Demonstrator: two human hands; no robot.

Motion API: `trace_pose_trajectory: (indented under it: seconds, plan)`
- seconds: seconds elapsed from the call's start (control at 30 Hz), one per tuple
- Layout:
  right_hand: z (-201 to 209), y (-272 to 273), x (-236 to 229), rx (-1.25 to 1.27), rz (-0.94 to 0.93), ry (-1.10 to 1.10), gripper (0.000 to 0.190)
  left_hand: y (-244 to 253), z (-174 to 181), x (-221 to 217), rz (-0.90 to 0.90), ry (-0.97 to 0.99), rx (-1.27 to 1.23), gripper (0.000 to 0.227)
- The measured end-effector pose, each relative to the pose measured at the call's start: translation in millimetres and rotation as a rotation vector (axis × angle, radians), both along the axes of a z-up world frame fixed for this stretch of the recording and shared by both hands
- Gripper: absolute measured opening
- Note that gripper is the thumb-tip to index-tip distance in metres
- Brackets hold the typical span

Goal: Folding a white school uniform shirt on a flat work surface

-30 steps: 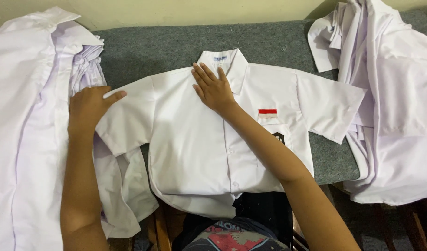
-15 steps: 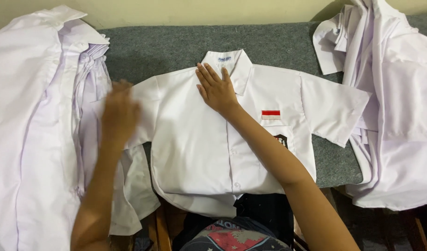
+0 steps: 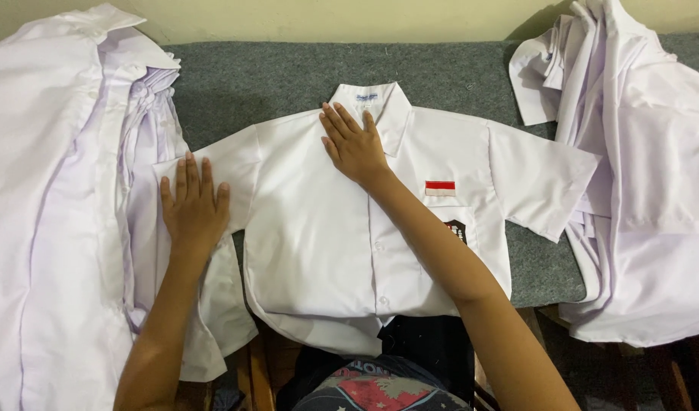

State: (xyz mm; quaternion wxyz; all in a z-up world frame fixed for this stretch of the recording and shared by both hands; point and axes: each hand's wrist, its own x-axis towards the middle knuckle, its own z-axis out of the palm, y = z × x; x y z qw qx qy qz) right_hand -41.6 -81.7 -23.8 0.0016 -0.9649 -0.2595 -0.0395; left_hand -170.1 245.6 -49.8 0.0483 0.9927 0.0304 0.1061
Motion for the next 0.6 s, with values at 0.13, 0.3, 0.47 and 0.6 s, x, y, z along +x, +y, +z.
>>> trace_pose_trajectory:
  seconds: [0.13, 0.3, 0.47, 0.6]
  plan:
    - [1, -12, 9, 0.144, 0.06, 0.068, 0.061, -26, 4, 16, -0.101, -0.336, 0.134, 0.067]
    - [-11, -70, 40, 0.841, 0.324, -0.367, 0.022, -94, 52, 63, -0.286, -0.119, 0.025, 0.059]
    - [-18, -163, 46, 0.23, -0.167, -0.584, 0.02, -106, 5, 151, -0.26, -0.191, 0.165, 0.043]
    - [-29, -218, 43, 0.21, -0.435, -0.365, 0.052, -121, 17, 162, -0.253, -0.224, 0.118, 0.041]
